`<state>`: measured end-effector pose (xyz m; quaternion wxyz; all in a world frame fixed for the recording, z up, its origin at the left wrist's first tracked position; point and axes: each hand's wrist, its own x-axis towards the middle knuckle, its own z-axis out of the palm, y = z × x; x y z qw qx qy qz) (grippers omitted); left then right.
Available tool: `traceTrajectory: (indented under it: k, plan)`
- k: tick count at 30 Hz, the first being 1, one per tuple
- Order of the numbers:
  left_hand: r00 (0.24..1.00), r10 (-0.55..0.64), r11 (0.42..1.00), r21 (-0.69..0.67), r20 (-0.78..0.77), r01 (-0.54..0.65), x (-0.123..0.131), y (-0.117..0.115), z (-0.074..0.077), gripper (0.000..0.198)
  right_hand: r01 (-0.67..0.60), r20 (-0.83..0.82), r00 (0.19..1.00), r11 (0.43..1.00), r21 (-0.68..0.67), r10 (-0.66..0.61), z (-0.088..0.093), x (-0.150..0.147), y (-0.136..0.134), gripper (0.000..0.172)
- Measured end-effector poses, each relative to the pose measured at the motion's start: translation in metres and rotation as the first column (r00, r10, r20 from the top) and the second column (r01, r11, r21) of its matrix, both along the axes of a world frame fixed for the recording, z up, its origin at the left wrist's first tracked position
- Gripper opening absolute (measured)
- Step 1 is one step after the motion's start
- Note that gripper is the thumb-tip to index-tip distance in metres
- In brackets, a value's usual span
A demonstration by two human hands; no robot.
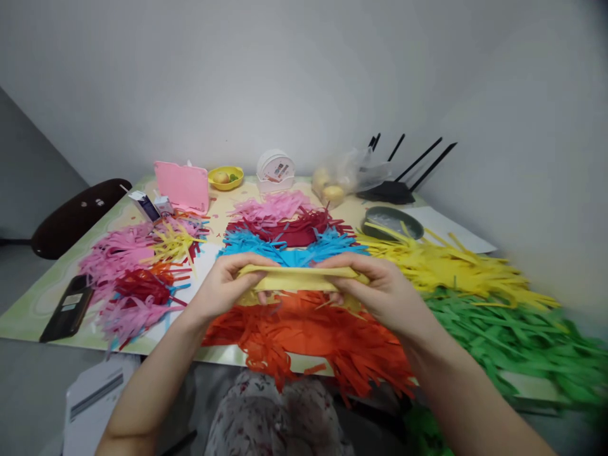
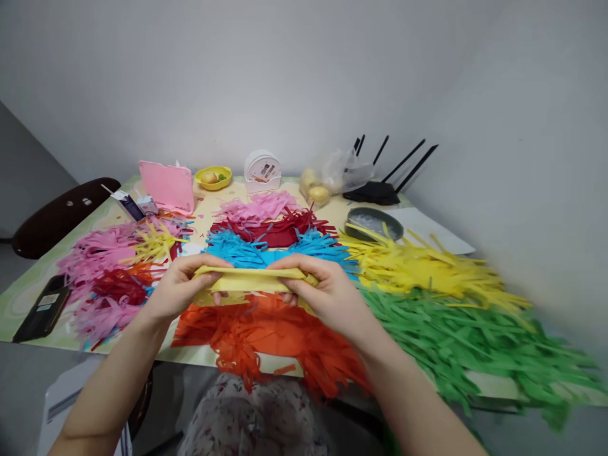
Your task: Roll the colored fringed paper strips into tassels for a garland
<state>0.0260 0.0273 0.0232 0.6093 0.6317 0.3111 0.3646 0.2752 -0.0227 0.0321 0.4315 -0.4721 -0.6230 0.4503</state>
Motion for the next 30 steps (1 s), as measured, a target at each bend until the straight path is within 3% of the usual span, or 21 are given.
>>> traceTrajectory:
  k: [5,10,15,18,20,22,23,26,27,30]
  plan:
    - [0.993,0.017,1.000,-0.023,0.120,-0.014,-0.005,-0.002,-0.012,0.012,0.025,-0.262,0.965,0.999,0.037,-0.015,-0.027,-0.003,0.000,0.011]
    - [0.990,-0.024,0.993,0.116,0.140,0.007,-0.009,-0.003,-0.014,0.018,-0.018,-0.304,0.951,0.992,0.125,0.055,-0.033,-0.005,0.004,0.016]
    - [0.998,-0.004,0.964,0.265,0.061,-0.013,-0.011,-0.003,-0.014,0.018,-0.040,-0.129,0.989,0.975,0.217,0.069,-0.027,-0.003,0.009,0.016]
    - [0.994,0.103,0.941,0.329,-0.042,-0.083,-0.007,-0.005,-0.015,0.026,-0.066,0.005,0.998,0.948,0.311,0.068,-0.024,-0.003,0.009,0.020]
    - [0.974,0.205,0.916,0.369,-0.100,-0.155,-0.004,-0.007,-0.016,0.030,-0.039,0.088,0.996,0.930,0.366,0.007,-0.023,-0.005,0.008,0.026]
    - [0.952,0.276,0.878,0.439,-0.133,-0.193,-0.002,-0.008,-0.017,0.021,0.035,0.174,0.978,0.917,0.397,-0.112,-0.022,-0.007,0.005,0.018]
    - [0.941,0.299,0.856,0.479,-0.156,-0.193,-0.002,-0.008,-0.016,0.012,0.069,0.217,0.962,0.913,0.403,-0.168,-0.022,-0.008,0.003,0.009]
    - [0.914,0.319,0.811,0.571,-0.250,-0.127,-0.003,-0.007,-0.015,0.022,0.107,0.336,0.907,0.909,0.403,-0.256,-0.022,-0.011,0.001,0.022]
    - [0.907,0.317,0.806,0.583,-0.278,-0.103,-0.004,-0.006,-0.015,0.018,0.106,0.368,0.892,0.911,0.398,-0.264,-0.022,-0.011,0.001,0.019]
    - [0.907,0.287,0.841,0.534,-0.309,-0.084,-0.004,-0.005,-0.015,0.007,0.122,0.362,0.895,0.923,0.364,-0.261,-0.023,-0.012,0.002,0.008]
